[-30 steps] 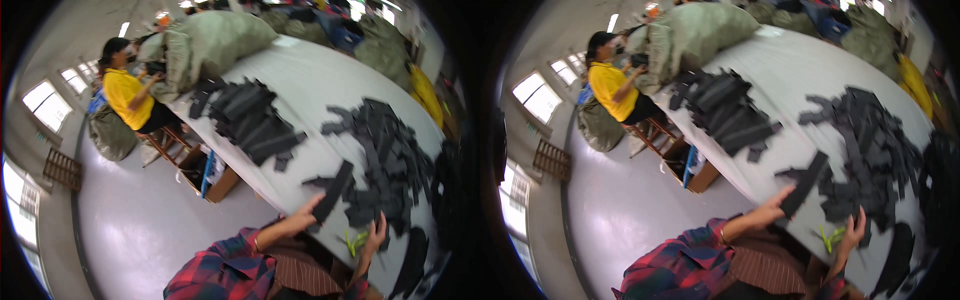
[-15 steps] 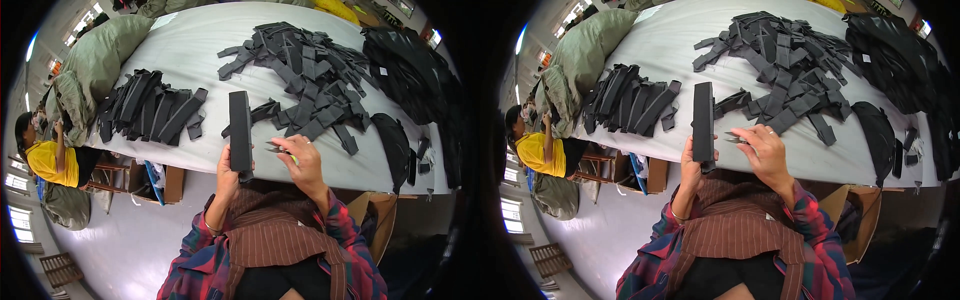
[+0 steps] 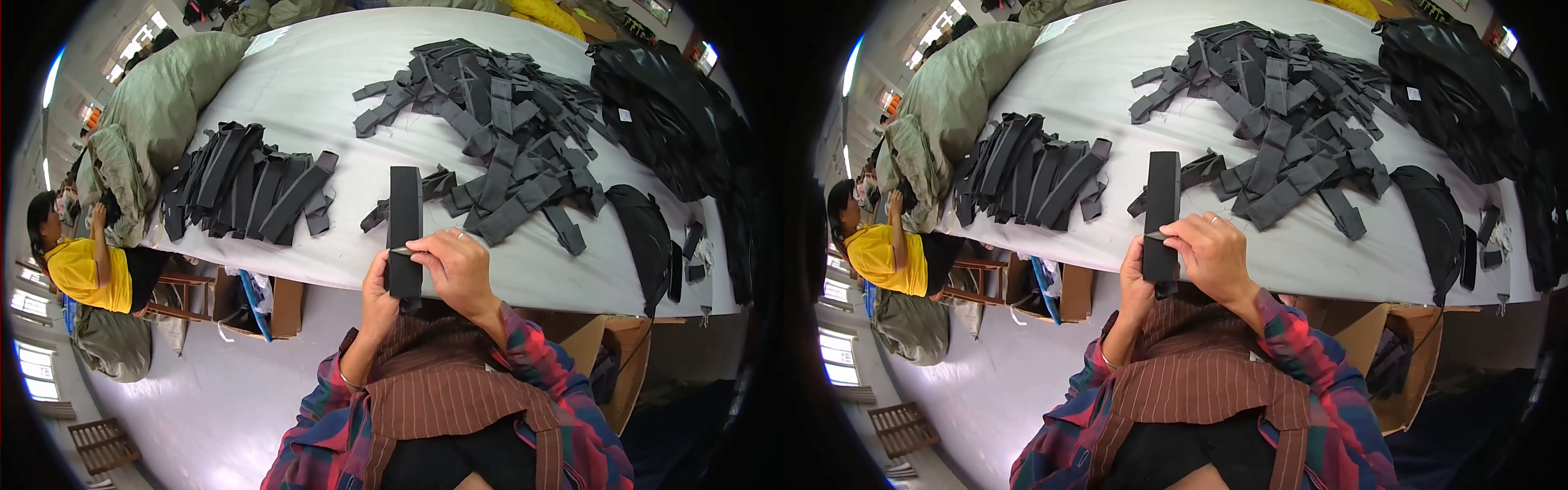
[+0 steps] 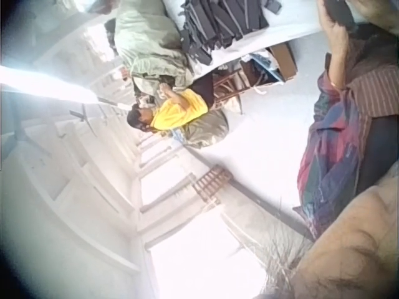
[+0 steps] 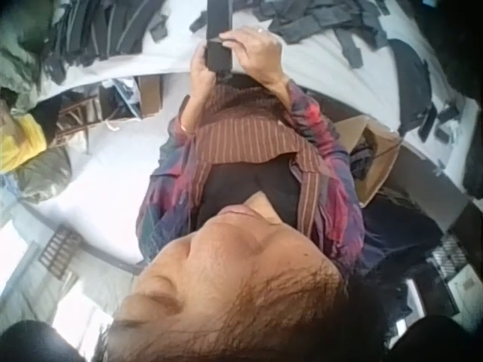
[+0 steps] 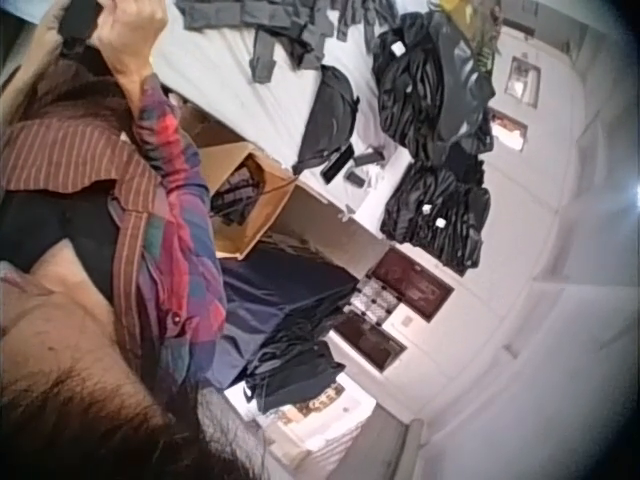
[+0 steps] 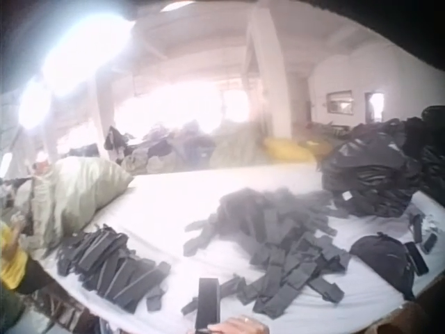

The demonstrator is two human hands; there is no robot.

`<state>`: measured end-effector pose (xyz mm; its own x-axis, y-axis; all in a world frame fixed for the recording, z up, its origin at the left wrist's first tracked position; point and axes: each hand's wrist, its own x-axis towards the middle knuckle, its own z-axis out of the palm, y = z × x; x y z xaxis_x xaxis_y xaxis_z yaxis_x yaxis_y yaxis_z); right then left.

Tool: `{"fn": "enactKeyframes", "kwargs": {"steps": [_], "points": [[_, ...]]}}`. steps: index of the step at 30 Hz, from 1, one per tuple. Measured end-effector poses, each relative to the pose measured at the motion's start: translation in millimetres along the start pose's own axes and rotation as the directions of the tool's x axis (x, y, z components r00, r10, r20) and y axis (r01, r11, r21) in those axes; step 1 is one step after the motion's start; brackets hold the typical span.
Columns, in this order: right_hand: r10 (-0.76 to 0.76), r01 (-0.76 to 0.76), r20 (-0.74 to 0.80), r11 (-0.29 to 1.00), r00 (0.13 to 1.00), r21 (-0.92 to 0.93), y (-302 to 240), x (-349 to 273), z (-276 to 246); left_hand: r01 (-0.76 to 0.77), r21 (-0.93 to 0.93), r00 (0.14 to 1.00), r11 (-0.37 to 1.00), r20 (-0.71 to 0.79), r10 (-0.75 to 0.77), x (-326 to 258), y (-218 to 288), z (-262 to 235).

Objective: Trim and organize small black fabric strips using clippers in a manufacturing environment.

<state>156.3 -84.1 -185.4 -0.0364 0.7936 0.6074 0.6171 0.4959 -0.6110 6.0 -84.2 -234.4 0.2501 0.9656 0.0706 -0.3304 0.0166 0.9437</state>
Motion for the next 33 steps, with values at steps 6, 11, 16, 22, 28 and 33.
{"fn": "enactKeyframes", "kwargs": {"steps": [6, 11, 16, 22, 28, 33], "points": [[0.159, -0.159, -0.110, 0.987, 0.981, 0.010, 14, 4, -17, 0.032, -0.003, 0.999, 0.999, -0.024, -0.032, 1, -3, 6], [0.175, -0.184, 0.072, 0.973, 0.982, 0.142, 1, 2, -24, 0.036, 0.045, 0.999, 0.998, -0.026, -0.035, 4, -1, 2], [0.101, -0.128, 0.177, 0.980, 0.979, 0.154, -8, -10, -22, -0.024, 0.077, 1.000, 0.997, -0.006, 0.024, 6, 8, 3], [0.073, -0.120, 0.228, 0.973, 0.971, 0.198, -13, -14, -13, -0.085, 0.160, 0.996, 0.983, -0.024, 0.090, 7, 3, -2], [0.063, -0.084, 0.266, 0.994, 0.962, 0.067, -10, -14, -19, -0.147, 0.273, 0.989, 0.951, 0.011, 0.150, 7, 6, 0], [0.299, -0.294, 0.025, 0.919, 0.954, 0.260, 15, 2, -33, -0.031, 0.160, 0.999, 0.987, 0.028, 0.027, 7, 6, -6]]}}
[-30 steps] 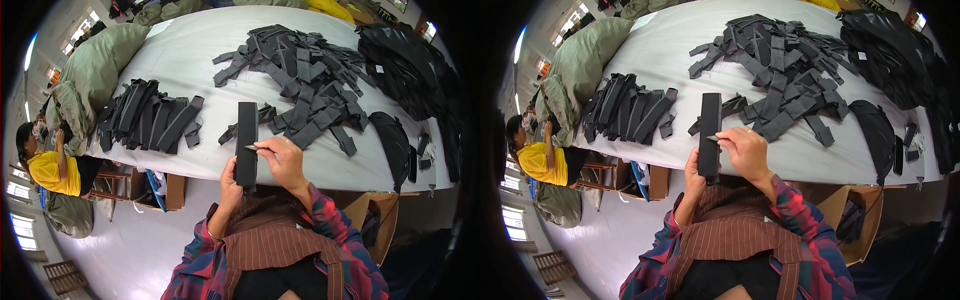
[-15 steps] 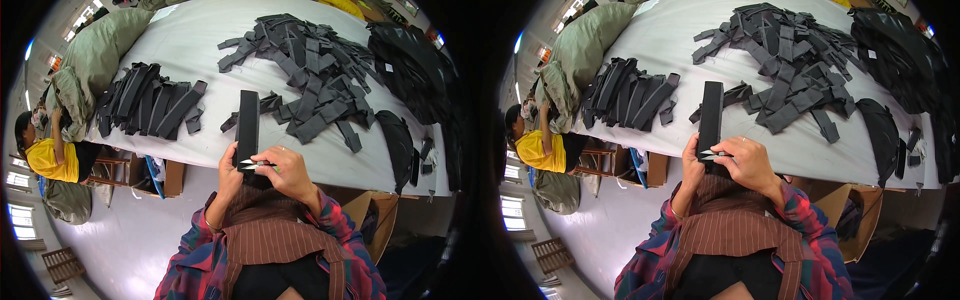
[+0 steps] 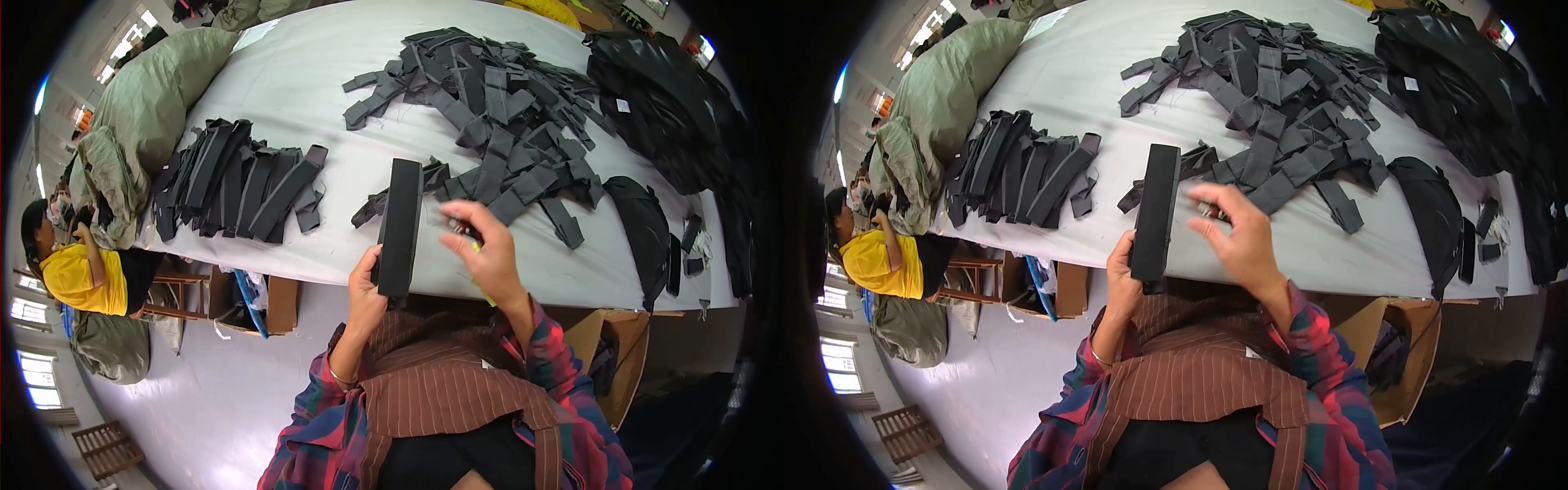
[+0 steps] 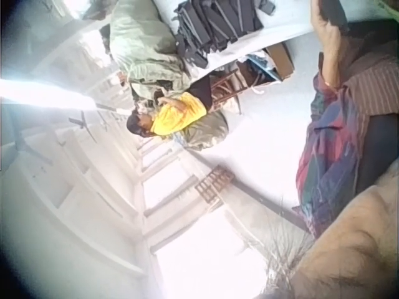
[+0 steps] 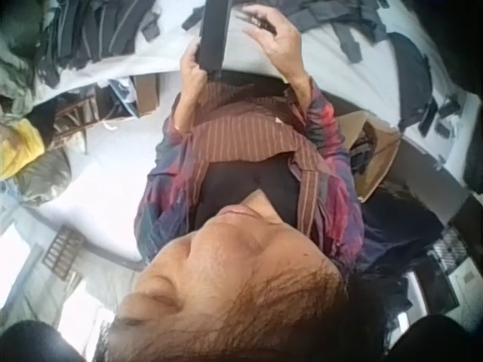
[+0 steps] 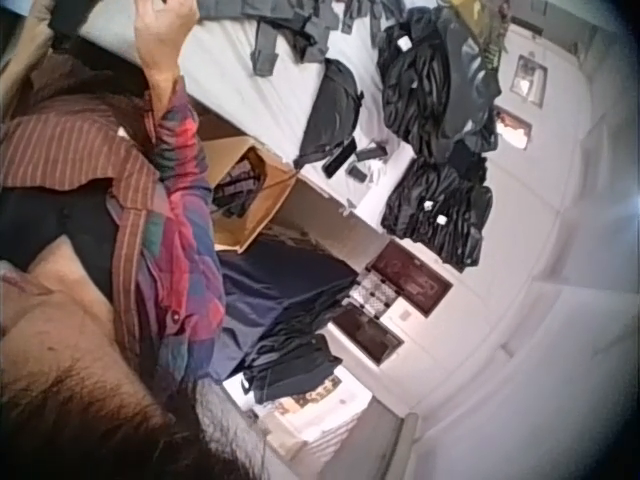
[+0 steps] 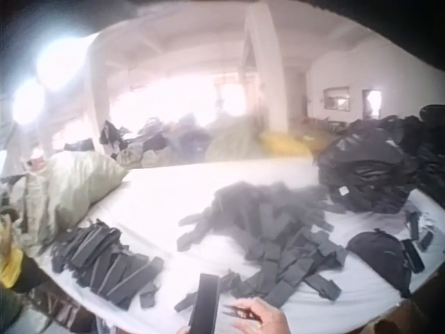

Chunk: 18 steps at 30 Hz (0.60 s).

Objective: Trim and organize small black fabric strips using clippers in a manufacturing environment.

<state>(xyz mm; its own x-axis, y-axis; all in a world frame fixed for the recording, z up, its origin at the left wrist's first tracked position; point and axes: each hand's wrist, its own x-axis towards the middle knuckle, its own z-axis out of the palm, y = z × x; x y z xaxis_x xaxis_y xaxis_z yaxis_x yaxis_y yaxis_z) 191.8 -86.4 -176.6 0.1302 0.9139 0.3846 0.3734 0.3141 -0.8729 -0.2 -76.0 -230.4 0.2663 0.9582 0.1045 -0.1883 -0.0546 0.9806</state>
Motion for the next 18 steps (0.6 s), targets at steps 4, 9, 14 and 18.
{"fn": "enactKeyframes", "kwargs": {"steps": [4, 9, 14, 18], "points": [[0.227, -0.228, 0.036, 0.940, 0.973, 0.252, 16, 24, -18, 0.054, -0.062, 0.997, 0.997, 0.055, -0.050, -1, 2, -2], [0.158, -0.148, -0.027, 0.965, 0.987, 0.218, 31, 17, -14, 0.182, -0.394, 0.983, 0.901, 0.058, -0.173, 1, 18, 11], [-0.060, 0.033, -0.135, 0.981, 0.989, -0.191, 17, 10, -7, 0.191, -0.400, 0.981, 0.896, 0.067, -0.180, 3, 18, 9], [-0.157, 0.091, -0.162, 0.930, 0.974, -0.357, 17, 15, -8, 0.208, -0.428, 0.978, 0.880, 0.061, -0.202, 3, 21, 12]]}}
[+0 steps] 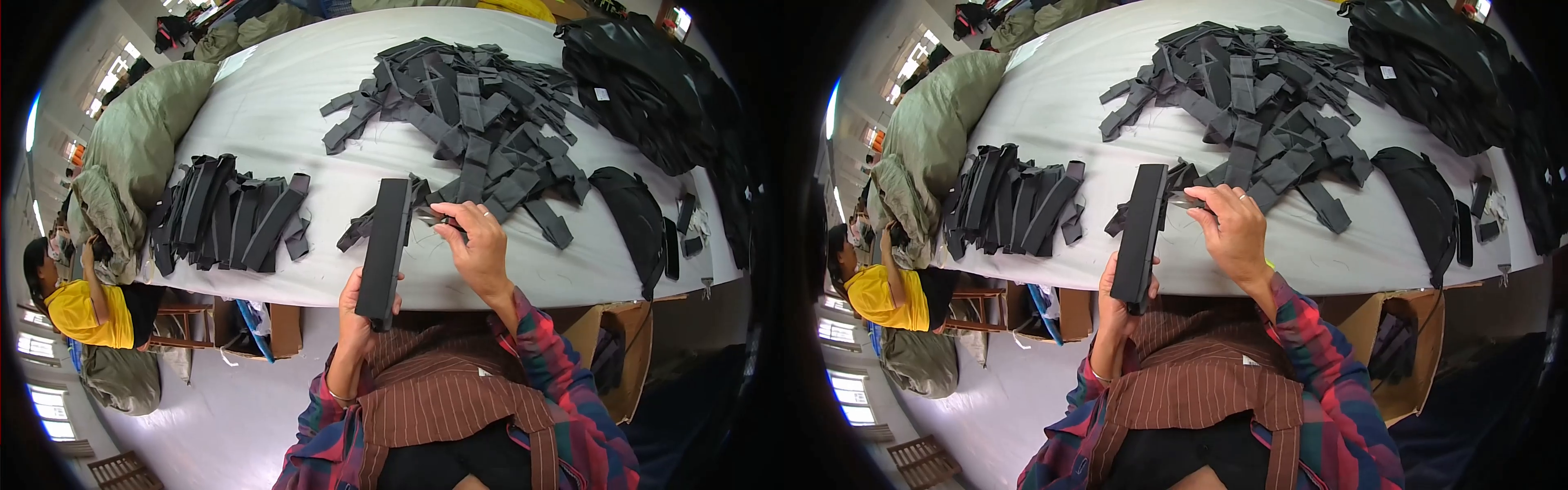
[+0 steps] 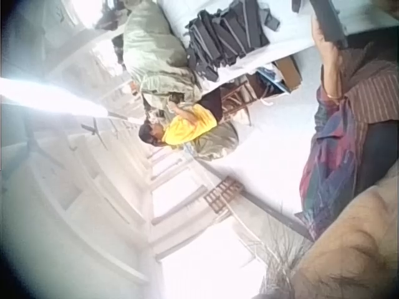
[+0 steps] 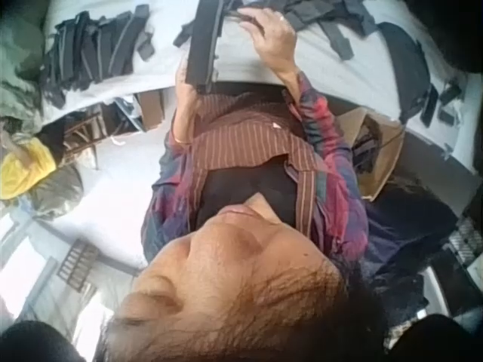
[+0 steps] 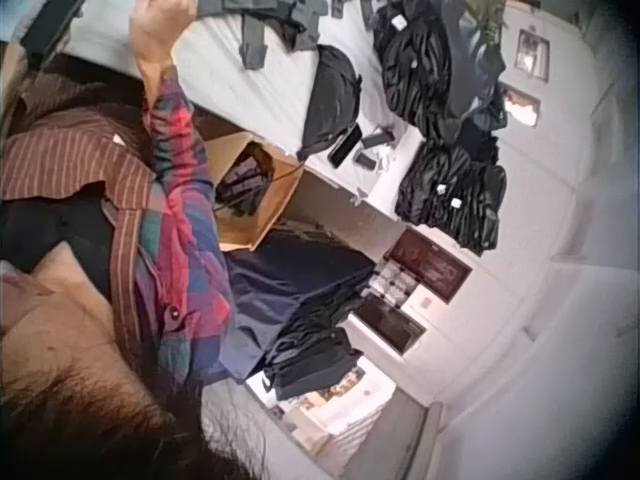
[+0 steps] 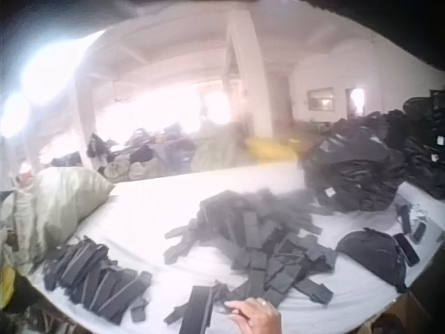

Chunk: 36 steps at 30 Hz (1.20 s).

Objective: Trim and organize small black fabric strips using clippers in a manufacturing environment.

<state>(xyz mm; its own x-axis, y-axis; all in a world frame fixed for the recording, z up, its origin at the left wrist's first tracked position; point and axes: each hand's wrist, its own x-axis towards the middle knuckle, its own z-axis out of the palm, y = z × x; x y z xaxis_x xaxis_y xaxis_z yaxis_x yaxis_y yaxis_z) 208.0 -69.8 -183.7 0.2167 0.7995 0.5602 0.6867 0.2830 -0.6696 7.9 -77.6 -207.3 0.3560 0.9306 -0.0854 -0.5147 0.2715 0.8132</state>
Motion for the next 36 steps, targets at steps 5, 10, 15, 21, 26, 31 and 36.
{"fn": "enactKeyframes", "kwargs": {"steps": [5, 10, 15, 21, 26, 31, 36], "points": [[-0.042, 0.042, 0.011, 0.999, 0.999, 0.017, 0, -3, 4, -0.007, 0.011, 1.000, 1.000, 0.013, 0.007, 1, -4, -3], [-0.018, 0.018, 0.002, 0.999, 1.000, 0.051, -1, -6, 7, -0.013, 0.091, 1.000, 0.996, 0.023, 0.011, 2, -6, -4], [-0.024, 0.024, -0.042, 1.000, 0.999, 0.015, 1, -4, 10, 0.009, 0.087, 0.998, 0.996, 0.058, -0.014, 3, -8, -7], [-0.076, 0.073, -0.022, 0.992, 0.997, -0.100, 7, -4, 6, -0.002, 0.092, 0.998, 0.996, 0.057, -0.003, 3, -13, -12], [0.033, -0.031, -0.112, 0.999, 0.993, 0.028, 8, 8, -1, -0.060, 0.349, 0.998, 0.935, 0.050, 0.046, 2, -20, -30], [0.034, -0.035, -0.036, 0.999, 0.999, -0.030, 12, 17, 2, -0.100, 0.473, 0.994, 0.876, 0.091, 0.064, -1, -17, -22], [-0.010, 0.009, -0.023, 0.999, 1.000, -0.045, 12, 20, 5, -0.171, 0.514, 0.983, 0.841, 0.149, 0.109, -2, -15, -14]]}}
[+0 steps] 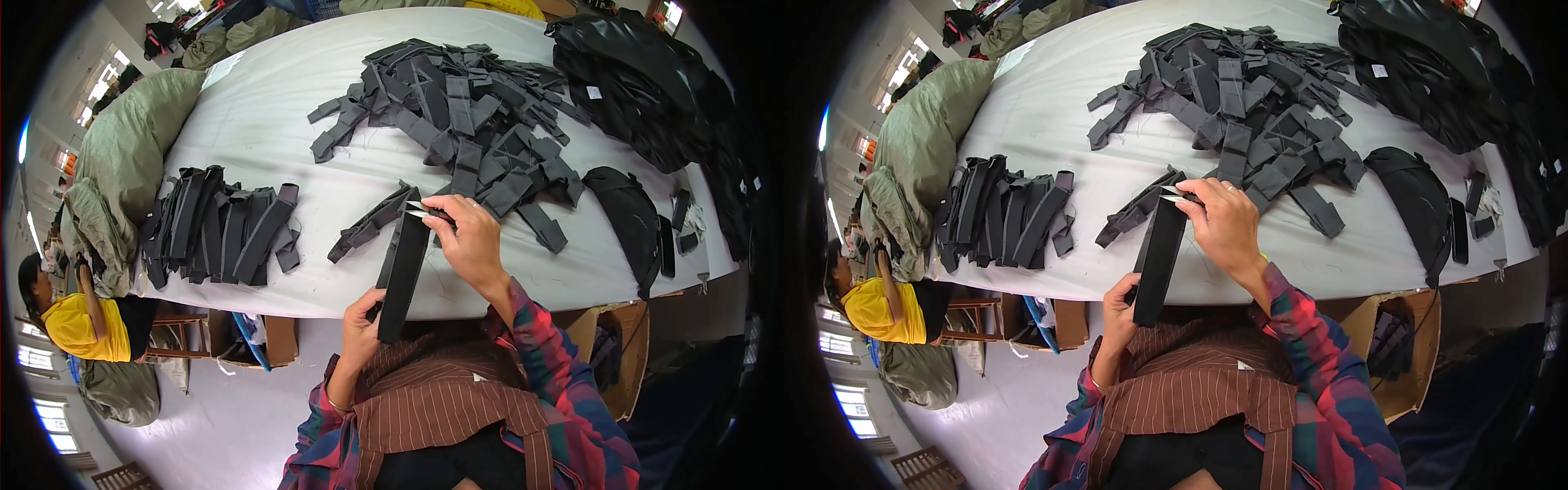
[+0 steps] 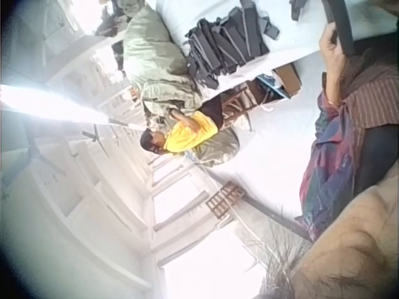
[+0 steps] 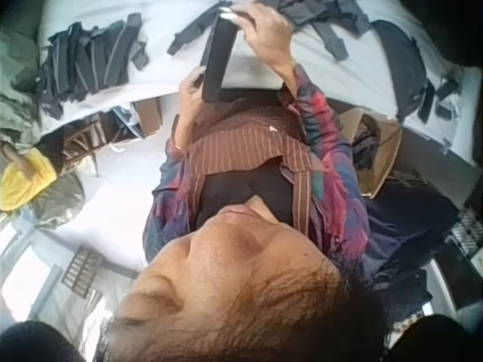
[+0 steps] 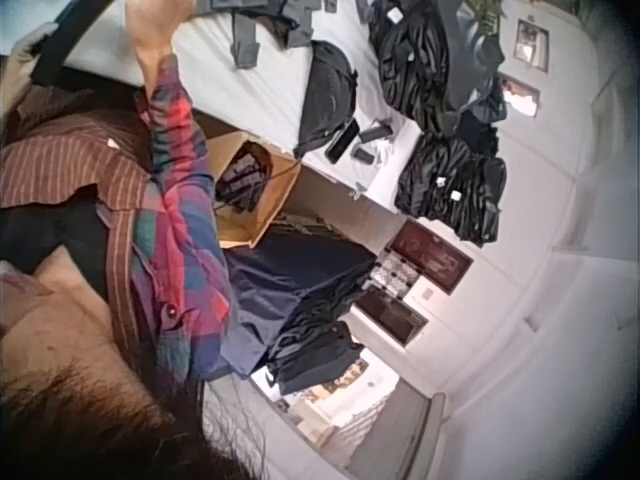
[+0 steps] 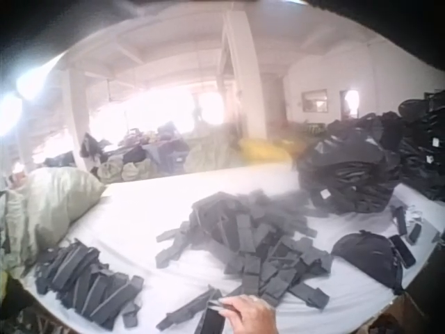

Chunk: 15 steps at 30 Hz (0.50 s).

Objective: Trim and organize small black fabric strips using clippers in a manufacturing environment.

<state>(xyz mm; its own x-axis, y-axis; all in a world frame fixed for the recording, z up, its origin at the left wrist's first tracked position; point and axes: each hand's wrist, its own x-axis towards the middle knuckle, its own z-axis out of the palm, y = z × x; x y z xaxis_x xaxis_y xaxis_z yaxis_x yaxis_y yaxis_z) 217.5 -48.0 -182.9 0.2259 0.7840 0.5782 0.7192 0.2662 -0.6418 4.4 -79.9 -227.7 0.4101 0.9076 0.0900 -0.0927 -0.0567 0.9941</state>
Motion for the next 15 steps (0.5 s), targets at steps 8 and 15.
{"fn": "enactKeyframes", "kwargs": {"steps": [8, 15], "points": [[0.156, -0.156, 0.013, 0.986, 0.988, 0.055, 9, -2, -5, -0.053, 0.142, 0.999, 0.989, 0.015, 0.051, 1, -6, -5], [0.284, -0.455, 0.367, 0.688, 0.886, 0.566, 8, -10, -1, 0.139, -0.166, 0.983, 0.976, 0.140, -0.116, 7, 1, -11]]}}
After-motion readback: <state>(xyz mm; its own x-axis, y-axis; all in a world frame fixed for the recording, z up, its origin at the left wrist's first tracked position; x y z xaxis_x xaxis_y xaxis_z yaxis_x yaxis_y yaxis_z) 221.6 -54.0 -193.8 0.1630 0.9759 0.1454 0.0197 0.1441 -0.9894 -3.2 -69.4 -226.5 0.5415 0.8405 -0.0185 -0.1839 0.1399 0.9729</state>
